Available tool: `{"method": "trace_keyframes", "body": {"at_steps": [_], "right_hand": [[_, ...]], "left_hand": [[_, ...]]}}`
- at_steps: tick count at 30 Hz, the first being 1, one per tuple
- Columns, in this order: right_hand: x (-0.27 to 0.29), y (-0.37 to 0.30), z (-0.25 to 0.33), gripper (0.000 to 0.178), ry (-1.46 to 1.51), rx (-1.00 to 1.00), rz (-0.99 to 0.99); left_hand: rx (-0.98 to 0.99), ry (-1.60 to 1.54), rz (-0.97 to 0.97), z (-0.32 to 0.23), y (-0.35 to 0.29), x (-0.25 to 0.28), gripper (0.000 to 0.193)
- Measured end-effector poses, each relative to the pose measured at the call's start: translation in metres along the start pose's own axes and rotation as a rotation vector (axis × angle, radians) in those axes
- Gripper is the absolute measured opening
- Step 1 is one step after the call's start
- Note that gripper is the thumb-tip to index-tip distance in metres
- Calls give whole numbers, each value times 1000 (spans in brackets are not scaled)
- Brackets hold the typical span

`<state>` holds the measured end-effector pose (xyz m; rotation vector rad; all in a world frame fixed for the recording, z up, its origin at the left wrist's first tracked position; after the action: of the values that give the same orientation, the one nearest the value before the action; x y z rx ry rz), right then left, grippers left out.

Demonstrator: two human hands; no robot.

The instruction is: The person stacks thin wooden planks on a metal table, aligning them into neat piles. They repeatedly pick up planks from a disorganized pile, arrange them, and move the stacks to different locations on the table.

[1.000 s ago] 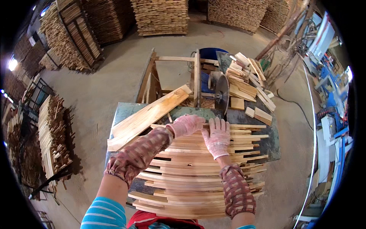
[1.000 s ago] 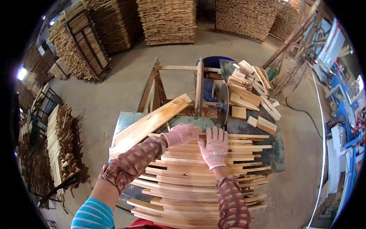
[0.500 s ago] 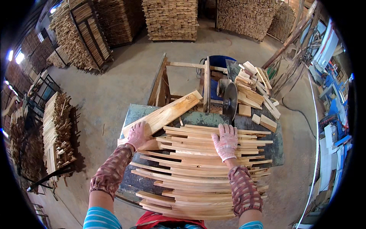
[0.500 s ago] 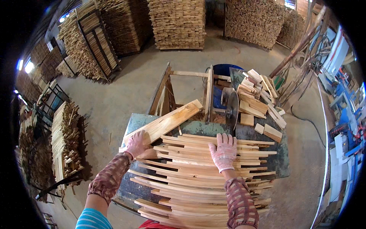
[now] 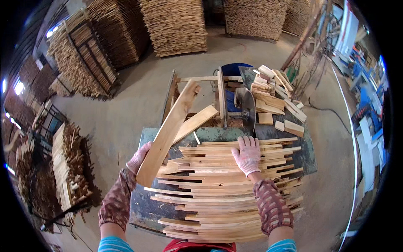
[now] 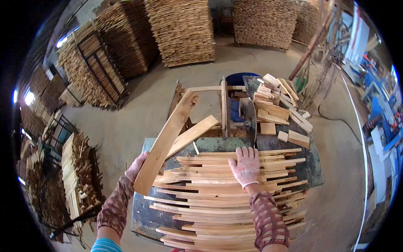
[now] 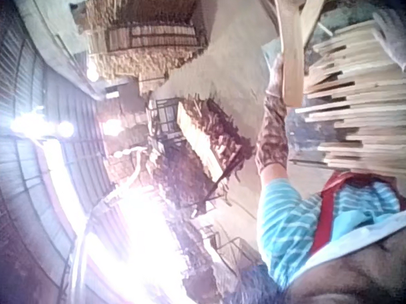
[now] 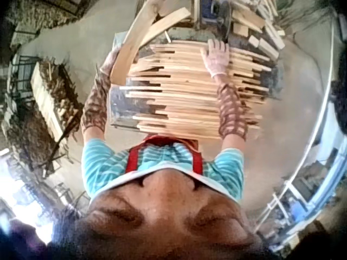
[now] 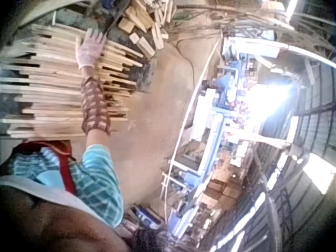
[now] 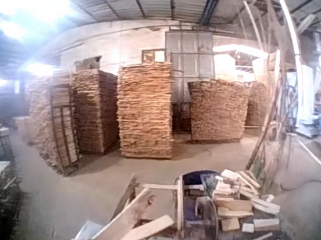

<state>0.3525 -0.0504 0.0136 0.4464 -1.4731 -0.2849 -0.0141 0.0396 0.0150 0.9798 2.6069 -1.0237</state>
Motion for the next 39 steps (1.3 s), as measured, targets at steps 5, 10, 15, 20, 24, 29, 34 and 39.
{"method": "trace_keyframes", "body": {"at_steps": [5, 10, 15, 20, 24, 29, 34, 39], "right_hand": [[1, -1, -1, 55, -8, -6, -5], [3, 0, -2, 55, 19, -14, 26], [6, 0, -5, 53, 27, -39, 27], [6, -2, -9, 55, 66, -82, 23], [7, -3, -13, 56, 51, -107, -9], [-4, -6, -15, 60, 76, -125, 37], [-23, -7, -24, 73, 141, -209, 154], [-14, 15, -17, 58, 55, -72, 41]], "left_hand": [[10, -152, 162, -2, 10, -30, 85], [66, 56, 201, -16, 23, -53, 79], [170, 536, -73, -48, 64, -53, 60], [111, 889, -22, -85, 139, -88, 58], [98, 1140, 76, -74, 196, -118, 65], [145, 1297, 27, -50, 231, -112, 63], [78, 1406, 64, -37, 225, -116, 61], [107, 1331, -23, -23, 199, -102, 51]]}}
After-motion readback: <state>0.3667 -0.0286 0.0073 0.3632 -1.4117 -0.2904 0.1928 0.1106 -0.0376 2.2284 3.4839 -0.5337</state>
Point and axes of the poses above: each hand's wrist, its own y-axis towards the middle knuckle, its own x-axis out of the back of the hand, z = x × y, the point moved 10 cm from there along y, towards the middle knuckle, and after that the axes turned 12 degrees about x, right-handed, at the moved point
